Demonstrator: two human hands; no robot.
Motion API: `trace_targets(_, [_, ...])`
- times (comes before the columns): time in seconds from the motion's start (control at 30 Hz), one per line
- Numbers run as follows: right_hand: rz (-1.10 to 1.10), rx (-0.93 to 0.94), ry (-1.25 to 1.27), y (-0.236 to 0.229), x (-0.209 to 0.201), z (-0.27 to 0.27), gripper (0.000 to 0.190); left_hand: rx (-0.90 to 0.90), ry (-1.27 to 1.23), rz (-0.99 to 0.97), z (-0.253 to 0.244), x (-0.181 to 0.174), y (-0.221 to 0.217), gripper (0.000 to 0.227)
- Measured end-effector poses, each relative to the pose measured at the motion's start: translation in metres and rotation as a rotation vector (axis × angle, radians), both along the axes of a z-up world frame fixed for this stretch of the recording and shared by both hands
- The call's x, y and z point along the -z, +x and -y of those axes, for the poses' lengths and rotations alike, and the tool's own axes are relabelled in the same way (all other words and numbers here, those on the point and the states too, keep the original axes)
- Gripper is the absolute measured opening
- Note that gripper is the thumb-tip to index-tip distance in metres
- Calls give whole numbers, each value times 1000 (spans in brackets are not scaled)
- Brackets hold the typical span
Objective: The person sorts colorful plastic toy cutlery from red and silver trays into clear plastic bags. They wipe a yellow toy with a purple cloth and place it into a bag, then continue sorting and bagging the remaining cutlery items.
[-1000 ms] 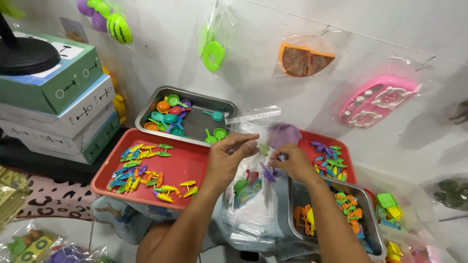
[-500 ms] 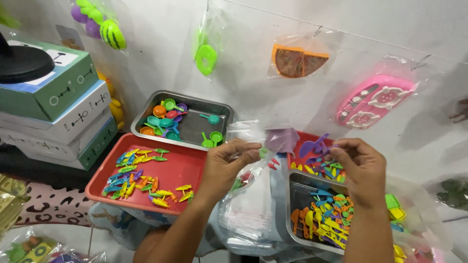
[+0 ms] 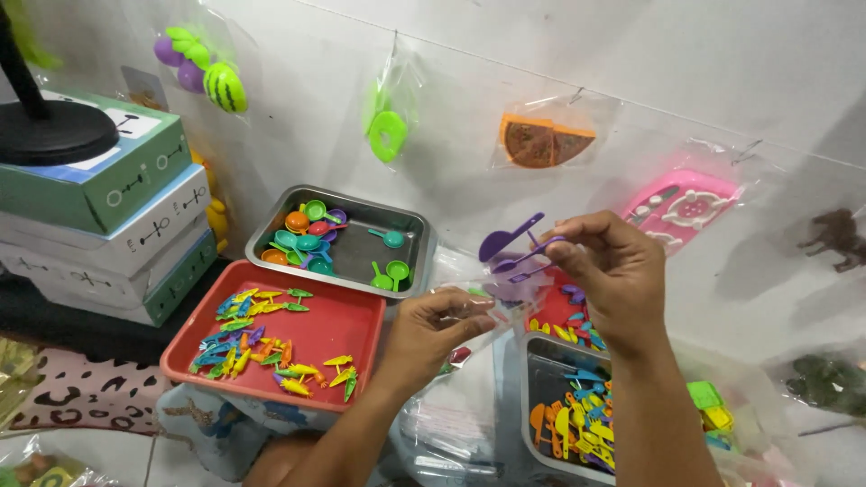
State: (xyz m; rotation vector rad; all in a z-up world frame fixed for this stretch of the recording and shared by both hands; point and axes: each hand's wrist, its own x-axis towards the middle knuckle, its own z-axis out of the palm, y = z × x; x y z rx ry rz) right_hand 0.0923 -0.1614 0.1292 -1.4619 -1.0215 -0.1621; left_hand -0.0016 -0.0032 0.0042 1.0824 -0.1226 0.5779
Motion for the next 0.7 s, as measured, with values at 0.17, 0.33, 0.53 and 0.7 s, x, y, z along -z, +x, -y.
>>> trace_targets(0.17, [-43, -14, -6, -2, 6, -9, 13, 3, -29, -7, 1, -5, -8, 24])
trace_targets(0.33, [-31, 33, -15, -1, 11, -10, 12, -11, -16, -8, -3, -3, -9, 24])
trace_targets(0.53, [-73, 28, -83, 7, 22, -12, 14, -13, 6, -16, -5, 5, -3, 27])
trace_targets(0.7, [-158, 27, -17, 5, 24, -16, 10, -21, 22, -17, -7, 4, -4, 28])
